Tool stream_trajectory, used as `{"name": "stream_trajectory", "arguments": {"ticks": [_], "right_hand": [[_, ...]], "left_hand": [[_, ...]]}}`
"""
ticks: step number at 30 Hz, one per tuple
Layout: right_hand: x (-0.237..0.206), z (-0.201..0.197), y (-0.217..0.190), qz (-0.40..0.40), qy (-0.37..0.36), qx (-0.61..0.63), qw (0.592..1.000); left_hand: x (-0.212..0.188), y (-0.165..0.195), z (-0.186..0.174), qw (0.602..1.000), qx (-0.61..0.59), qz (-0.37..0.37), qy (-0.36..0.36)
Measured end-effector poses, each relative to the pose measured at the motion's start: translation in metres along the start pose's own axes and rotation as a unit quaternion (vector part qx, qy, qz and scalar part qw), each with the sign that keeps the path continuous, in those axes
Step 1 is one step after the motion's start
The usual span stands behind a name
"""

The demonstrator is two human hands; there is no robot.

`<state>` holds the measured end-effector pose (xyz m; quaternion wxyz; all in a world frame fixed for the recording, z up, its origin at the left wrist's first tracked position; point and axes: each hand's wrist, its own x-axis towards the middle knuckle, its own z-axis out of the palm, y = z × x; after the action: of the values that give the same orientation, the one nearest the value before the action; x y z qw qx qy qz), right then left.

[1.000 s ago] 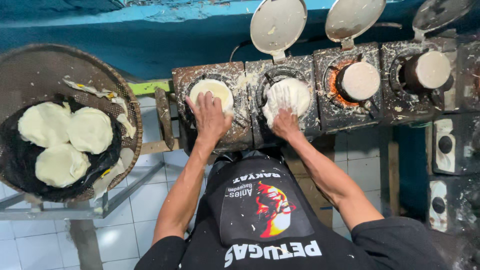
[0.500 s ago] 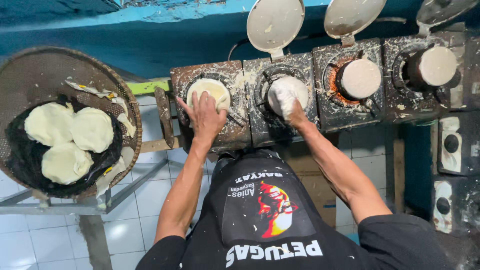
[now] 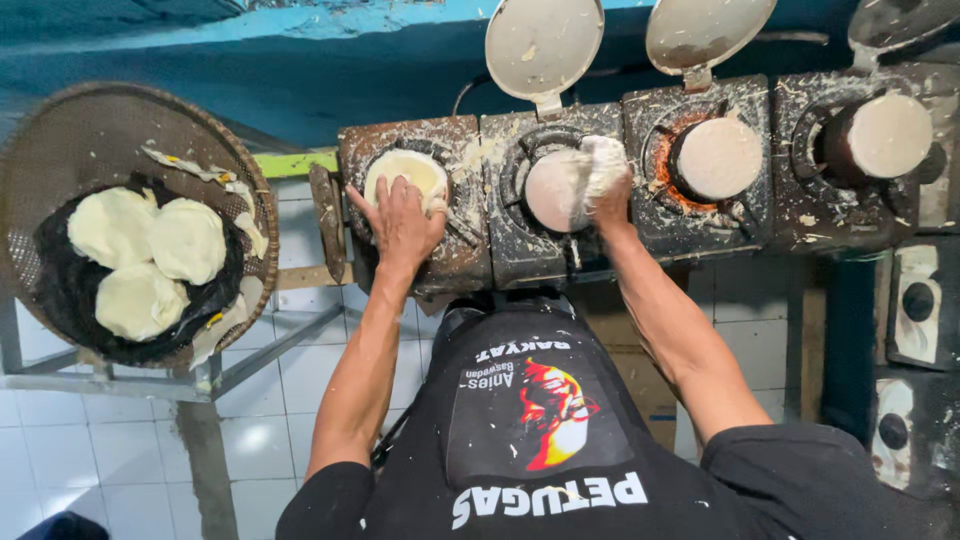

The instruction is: The person scoops batter by hand from a large basin and pours it onto round griddle pans on a row of gas stoves. They wipe the pans with a cloth, lift cooked flatbreads off the pans, and place the finished flatbreads into a woven basket.

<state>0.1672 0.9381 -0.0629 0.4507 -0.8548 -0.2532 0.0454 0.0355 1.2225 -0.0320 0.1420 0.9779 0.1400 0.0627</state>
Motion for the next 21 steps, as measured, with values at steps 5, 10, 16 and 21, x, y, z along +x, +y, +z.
{"name": "stream_trajectory", "arguments": {"ticks": [5,10,16,21], "right_hand": [[0.01,-0.023,-0.015,-0.189,0.007,-0.326,0.926],[0.049,-0.109,0.022,0.247,0.012,0.544,0.802],[0.052,-0.118,0.056,0.267,0.037,0.537,0.8],[0.016,-0.104,0.038,0.293,0.032,0.554,0.779]], "left_hand": [[-0.002,0.014,0.007,0.999,0.037,0.007,-0.027],[0.006,0.009,-0.002,0.989,-0.032,-0.069,-0.126],[0.016,0.04,0.014,0.985,-0.038,-0.166,-0.023],[0.007,0.069,0.035,0.988,0.04,-0.14,0.055]]}}
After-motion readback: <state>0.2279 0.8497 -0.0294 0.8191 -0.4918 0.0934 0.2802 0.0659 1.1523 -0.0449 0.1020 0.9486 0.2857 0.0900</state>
